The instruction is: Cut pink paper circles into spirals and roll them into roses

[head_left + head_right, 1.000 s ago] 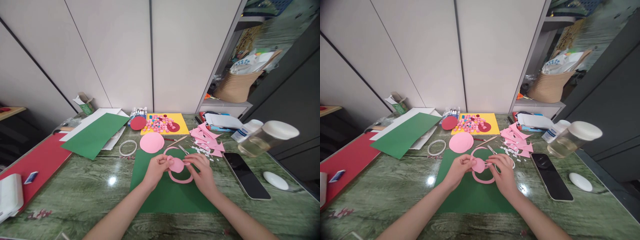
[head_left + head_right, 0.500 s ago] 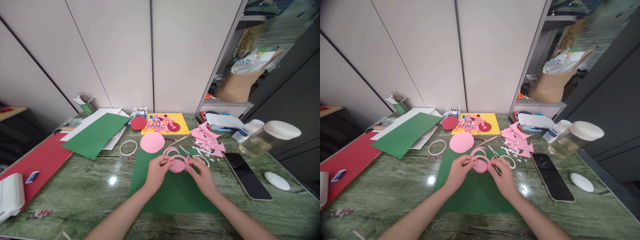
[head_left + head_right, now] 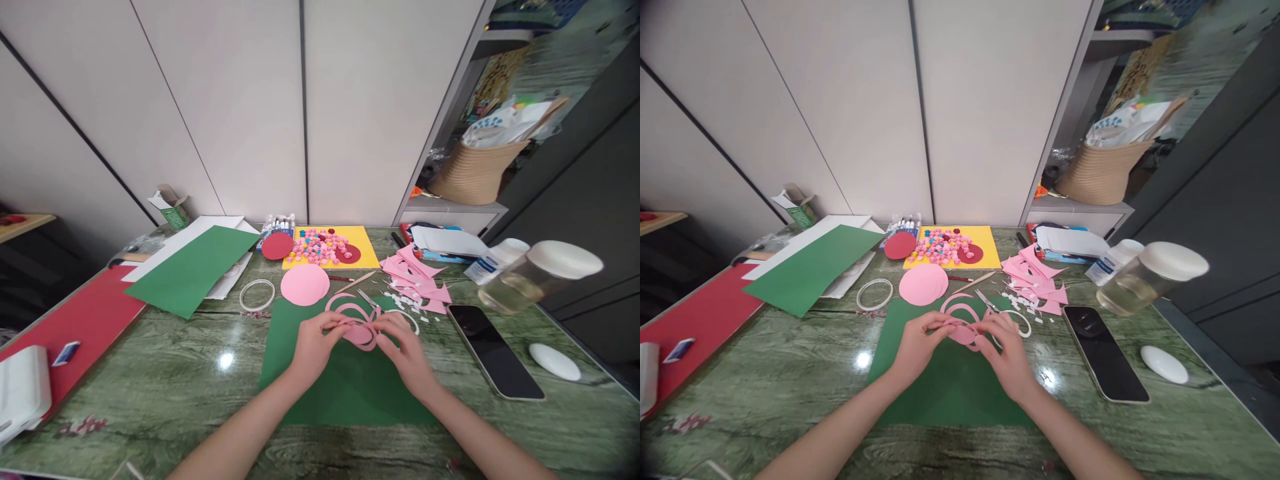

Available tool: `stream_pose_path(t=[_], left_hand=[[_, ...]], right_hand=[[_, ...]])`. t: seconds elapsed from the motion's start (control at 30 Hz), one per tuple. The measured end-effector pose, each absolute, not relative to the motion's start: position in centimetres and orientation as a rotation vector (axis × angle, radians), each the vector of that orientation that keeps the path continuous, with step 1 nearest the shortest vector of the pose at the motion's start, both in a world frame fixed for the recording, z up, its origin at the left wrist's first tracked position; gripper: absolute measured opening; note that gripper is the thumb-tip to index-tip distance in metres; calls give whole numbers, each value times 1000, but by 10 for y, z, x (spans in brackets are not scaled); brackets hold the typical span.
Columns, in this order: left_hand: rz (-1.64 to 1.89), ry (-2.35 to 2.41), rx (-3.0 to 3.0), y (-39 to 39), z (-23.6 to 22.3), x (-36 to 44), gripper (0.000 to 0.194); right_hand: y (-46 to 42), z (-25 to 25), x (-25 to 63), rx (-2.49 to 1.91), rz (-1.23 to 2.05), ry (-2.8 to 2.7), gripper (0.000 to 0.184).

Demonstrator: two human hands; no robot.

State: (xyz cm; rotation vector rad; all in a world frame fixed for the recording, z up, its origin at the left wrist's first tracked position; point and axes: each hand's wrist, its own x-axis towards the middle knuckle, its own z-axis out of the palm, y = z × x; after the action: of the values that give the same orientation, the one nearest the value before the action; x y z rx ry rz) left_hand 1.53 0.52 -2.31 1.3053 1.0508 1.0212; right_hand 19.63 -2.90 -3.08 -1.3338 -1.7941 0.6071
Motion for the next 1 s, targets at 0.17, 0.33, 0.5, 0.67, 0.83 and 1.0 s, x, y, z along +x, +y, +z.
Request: stream_pose_path(t=[0.17, 0.33, 0.5, 0.67, 0.83, 1.0], left_hand=[[966, 1017, 1266, 6, -20, 15, 17], [895, 927, 1180, 8, -18, 17, 30], [889, 956, 1110, 9, -23, 18, 25], [937, 989, 1067, 11, -24, 16, 24], [972, 1000, 1013, 12, -25, 16, 25], [986, 992, 925, 14, -25, 15, 28]], right_hand=[[-27, -31, 192, -1424, 458, -1760, 17], [-24, -34, 195, -1432, 469, -1652, 30], [-22, -38, 199, -1451, 526, -1647, 22], [-22, -39, 198, -1424, 583, -1705, 22], [-22, -39, 199, -1430, 624, -1607, 24], [-17, -42, 204, -1472, 672, -1511, 33]])
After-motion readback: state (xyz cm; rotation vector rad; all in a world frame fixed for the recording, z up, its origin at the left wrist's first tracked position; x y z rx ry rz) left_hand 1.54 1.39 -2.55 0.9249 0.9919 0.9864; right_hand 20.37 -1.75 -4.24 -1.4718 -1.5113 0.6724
